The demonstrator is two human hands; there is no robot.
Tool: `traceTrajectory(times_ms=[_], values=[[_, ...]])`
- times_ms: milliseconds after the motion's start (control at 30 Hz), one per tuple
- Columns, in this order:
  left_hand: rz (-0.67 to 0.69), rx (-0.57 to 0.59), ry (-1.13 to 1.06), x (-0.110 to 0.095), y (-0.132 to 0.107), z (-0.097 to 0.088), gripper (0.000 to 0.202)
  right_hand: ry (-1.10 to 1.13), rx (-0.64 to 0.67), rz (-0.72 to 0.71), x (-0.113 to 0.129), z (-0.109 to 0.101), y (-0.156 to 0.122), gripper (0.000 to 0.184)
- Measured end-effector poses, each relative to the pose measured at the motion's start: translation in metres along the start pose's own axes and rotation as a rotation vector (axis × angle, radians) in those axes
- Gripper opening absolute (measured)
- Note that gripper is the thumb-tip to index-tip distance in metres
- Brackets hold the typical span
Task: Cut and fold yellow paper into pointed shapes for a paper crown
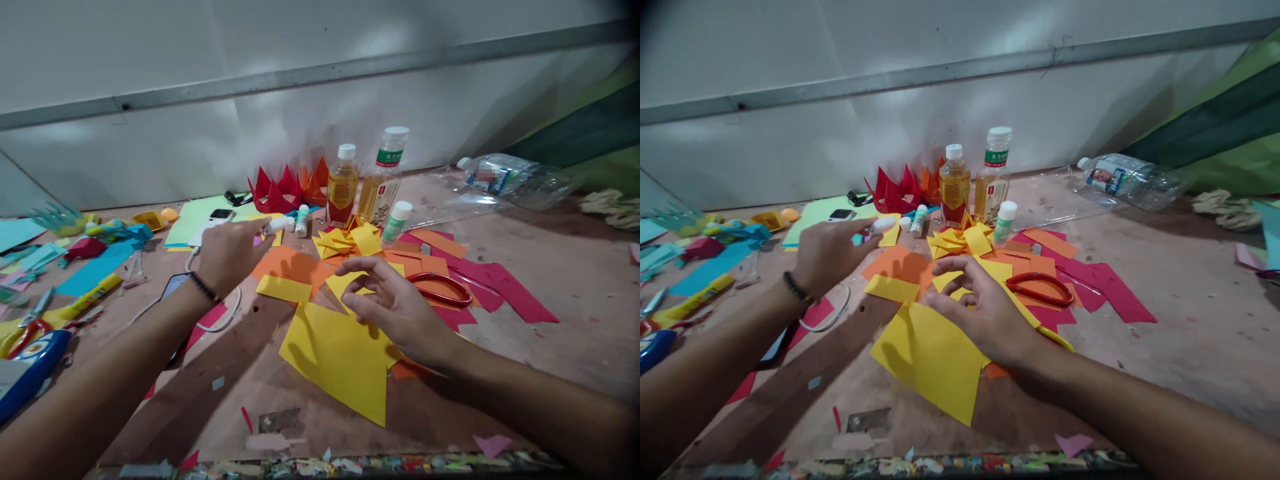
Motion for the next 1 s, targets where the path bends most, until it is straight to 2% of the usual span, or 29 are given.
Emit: traceTrajectory(times_ms=[133, 200, 267, 367, 467, 533, 567, 633, 700, 800, 900, 933, 1000], values=[[-0.017, 0.169, 0.156, 0.018, 0.053, 0.036, 0.035, -0.136, -0.004, -0.063, -0.004, -0.006, 0.007, 0.044], [0.005, 0.217, 0.182, 0.016, 0.063, 0.051, 0.037, -0.234, 0.015, -0.085, -0.006, -0.007, 0.010, 0.040], [0.050, 0.224, 0.186, 0.009, 0.061, 0.057, 0.039, -0.346, 0.045, -0.117, -0.006, -0.007, 0.011, 0.035], [0.181, 0.200, 0.152, -0.011, 0.031, 0.048, 0.040, -0.533, 0.120, -0.201, -0.007, -0.003, 0.010, 0.024], [0.390, 0.267, 0.048, -0.037, -0.021, 0.034, 0.024, -0.689, 0.245, -0.281, -0.012, 0.005, 0.007, 0.026], [0.536, 0.317, -0.054, -0.052, -0.056, 0.025, 0.032, -0.745, 0.334, -0.322, -0.016, 0.012, 0.004, 0.031], [0.597, 0.339, -0.100, -0.057, -0.071, 0.021, 0.039, -0.759, 0.370, -0.343, -0.017, 0.015, 0.002, 0.029], [0.690, 0.380, -0.171, -0.062, -0.092, 0.016, 0.039, -0.772, 0.416, -0.391, -0.017, 0.020, -0.001, 0.023], [0.724, 0.408, -0.220, -0.061, -0.102, 0.015, 0.034, -0.776, 0.418, -0.436, -0.013, 0.021, -0.003, 0.022], [0.693, 0.424, -0.261, -0.056, -0.103, 0.019, 0.029, -0.765, 0.428, -0.508, -0.003, 0.021, -0.006, 0.021], [0.664, 0.426, -0.301, -0.054, -0.102, 0.021, 0.027, -0.741, 0.575, -0.595, 0.005, 0.027, -0.014, 0.038], [0.679, 0.425, -0.325, -0.054, -0.103, 0.020, 0.028, -0.746, 0.635, -0.608, 0.005, 0.030, -0.016, 0.046], [0.685, 0.403, -0.320, -0.049, -0.101, 0.014, 0.040, -0.780, 0.719, -0.597, 0.002, 0.035, -0.021, 0.049]])
Point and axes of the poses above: each hand's wrist, its own y-axis towards the middle knuckle, its own z-axis out of the palm, x = y × z, the point moved 5 cm from there along y, towards the middle knuckle, and after that the axes turned 4 degrees about x, right-handed, at the moved point
